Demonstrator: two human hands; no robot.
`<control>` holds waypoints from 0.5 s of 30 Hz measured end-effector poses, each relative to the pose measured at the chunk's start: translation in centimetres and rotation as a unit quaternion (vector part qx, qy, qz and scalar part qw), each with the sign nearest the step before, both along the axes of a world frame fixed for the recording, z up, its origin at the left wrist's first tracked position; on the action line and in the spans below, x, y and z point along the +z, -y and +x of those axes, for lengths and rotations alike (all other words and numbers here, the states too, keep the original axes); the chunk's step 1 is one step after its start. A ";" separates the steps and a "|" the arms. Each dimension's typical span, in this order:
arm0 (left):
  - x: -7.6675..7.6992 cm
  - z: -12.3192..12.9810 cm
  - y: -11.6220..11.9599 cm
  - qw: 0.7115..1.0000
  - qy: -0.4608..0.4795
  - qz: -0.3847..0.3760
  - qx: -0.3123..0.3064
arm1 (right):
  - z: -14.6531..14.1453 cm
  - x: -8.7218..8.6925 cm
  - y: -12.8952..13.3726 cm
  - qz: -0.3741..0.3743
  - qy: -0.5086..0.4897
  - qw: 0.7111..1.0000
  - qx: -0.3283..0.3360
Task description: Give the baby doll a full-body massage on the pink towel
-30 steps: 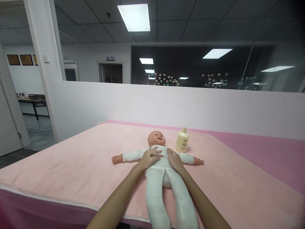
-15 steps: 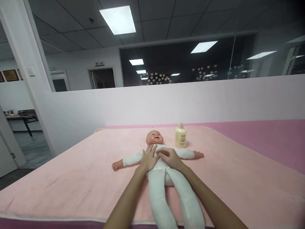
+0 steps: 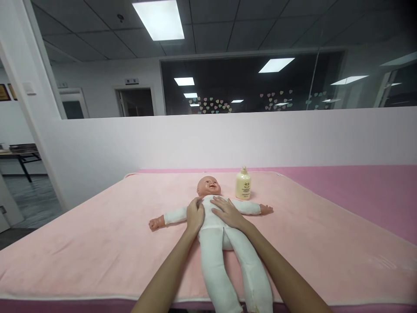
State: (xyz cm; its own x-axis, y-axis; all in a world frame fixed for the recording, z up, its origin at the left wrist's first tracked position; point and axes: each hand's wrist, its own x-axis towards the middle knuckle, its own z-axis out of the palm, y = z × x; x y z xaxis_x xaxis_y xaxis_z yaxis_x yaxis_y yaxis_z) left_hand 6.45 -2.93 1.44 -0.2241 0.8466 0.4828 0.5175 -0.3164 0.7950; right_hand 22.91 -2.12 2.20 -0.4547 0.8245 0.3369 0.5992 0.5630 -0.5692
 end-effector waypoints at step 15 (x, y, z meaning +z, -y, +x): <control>3.1 1.9 3.5 0.910 -0.230 -0.009 -0.346 | 1.3 -2.1 -3.2 -0.026 -0.335 0.923 -0.189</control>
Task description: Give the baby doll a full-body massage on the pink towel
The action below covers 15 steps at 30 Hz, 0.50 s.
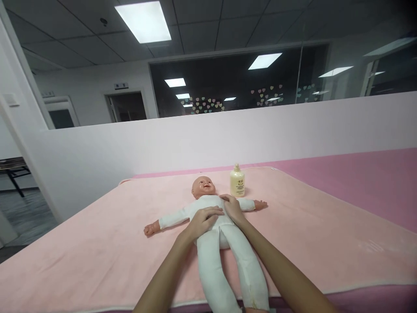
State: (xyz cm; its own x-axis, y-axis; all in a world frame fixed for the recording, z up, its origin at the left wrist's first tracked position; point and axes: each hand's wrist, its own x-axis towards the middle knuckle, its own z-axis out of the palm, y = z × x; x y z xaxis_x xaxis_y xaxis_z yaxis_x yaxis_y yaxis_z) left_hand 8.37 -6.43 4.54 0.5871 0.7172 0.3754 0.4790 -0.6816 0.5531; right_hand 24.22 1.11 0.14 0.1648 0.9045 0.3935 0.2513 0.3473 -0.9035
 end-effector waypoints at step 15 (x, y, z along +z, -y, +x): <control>-3.3 -1.0 -3.3 0.939 0.028 -0.022 0.343 | -1.5 3.0 4.7 0.091 0.193 0.933 0.291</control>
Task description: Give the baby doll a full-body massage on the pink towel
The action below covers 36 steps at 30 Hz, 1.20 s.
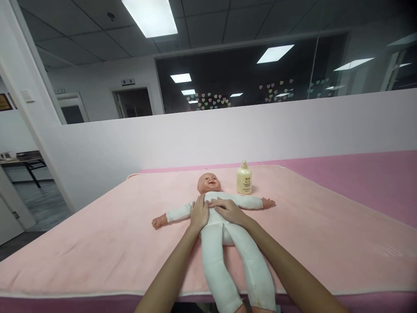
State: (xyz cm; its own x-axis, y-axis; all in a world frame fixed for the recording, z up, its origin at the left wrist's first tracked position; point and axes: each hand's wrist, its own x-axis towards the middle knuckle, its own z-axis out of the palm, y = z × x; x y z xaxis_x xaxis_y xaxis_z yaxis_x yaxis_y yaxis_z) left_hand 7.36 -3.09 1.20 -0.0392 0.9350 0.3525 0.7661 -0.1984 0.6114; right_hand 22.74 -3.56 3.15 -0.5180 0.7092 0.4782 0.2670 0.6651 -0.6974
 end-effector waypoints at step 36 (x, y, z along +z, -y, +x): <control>0.2 -7.6 -0.8 0.924 -0.237 0.054 0.294 | 9.7 -3.4 -4.4 -0.091 0.224 0.818 -0.521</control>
